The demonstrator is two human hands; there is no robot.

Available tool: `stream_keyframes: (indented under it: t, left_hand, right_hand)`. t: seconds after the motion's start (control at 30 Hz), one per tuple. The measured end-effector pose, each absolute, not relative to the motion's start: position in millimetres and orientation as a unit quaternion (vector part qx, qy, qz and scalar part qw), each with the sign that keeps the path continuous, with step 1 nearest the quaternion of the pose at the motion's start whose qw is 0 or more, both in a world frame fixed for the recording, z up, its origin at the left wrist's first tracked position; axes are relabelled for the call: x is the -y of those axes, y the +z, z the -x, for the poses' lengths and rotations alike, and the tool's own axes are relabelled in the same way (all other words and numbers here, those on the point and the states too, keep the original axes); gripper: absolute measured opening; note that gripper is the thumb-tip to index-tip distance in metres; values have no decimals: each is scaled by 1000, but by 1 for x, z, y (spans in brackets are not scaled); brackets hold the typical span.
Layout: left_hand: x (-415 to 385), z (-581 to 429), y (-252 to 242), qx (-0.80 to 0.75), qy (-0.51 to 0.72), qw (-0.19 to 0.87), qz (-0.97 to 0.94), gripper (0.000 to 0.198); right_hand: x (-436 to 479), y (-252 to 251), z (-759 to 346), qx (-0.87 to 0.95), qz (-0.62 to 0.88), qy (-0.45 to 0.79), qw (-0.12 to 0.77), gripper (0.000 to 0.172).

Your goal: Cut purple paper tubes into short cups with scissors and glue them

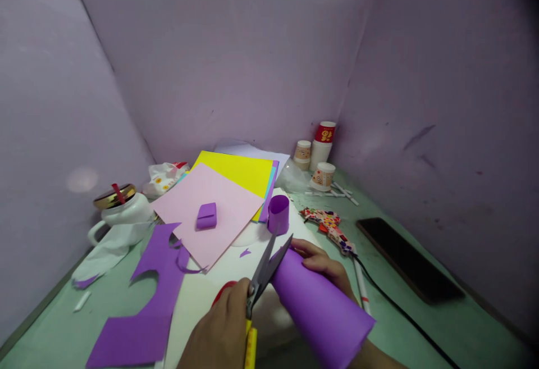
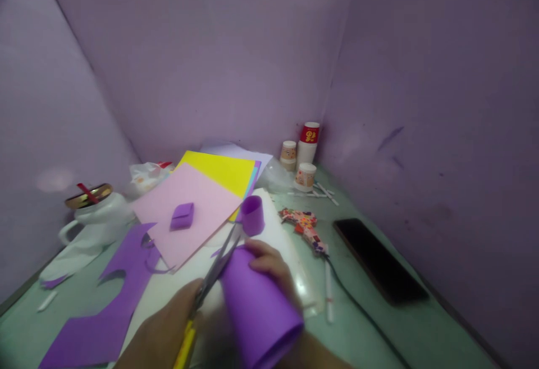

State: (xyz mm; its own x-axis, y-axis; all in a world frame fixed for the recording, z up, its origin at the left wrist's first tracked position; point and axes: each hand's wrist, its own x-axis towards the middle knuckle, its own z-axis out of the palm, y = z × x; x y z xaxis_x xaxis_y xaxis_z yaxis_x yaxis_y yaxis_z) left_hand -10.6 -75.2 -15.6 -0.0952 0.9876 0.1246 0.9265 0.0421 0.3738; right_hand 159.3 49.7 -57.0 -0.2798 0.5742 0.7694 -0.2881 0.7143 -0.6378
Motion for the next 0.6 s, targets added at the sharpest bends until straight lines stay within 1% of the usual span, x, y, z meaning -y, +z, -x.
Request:
stream_keyframes:
  t: [0.17, 0.23, 0.33, 0.4, 0.47, 0.5, 0.6]
  left_hand:
    - [75, 9, -18, -722, 166, 76, -667, 54]
    - [75, 9, -18, -725, 158, 74, -667, 53]
    - [76, 10, -16, -727, 147, 72, -667, 52]
    - [76, 11, -14, -727, 143, 73, -667, 51]
    - [76, 11, -12, -727, 141, 77, -667, 50]
    - [76, 11, -11, -727, 140, 79, -667, 50]
    - [75, 10, -8, -728, 139, 87, -666, 51]
  right_hand:
    - [-52, -60, -160, 725, 101, 347, 586, 64]
    - [-54, -60, -161, 731, 104, 344, 581, 65]
    - [-53, -57, -158, 730, 110, 339, 583, 59]
    - [-49, -51, -153, 703, 121, 352, 606, 51]
    - [-42, -42, -149, 659, 156, 378, 631, 47]
    - [-37, -37, -147, 649, 175, 392, 628, 49]
    - [-27, -25, -145, 654, 213, 445, 573, 59]
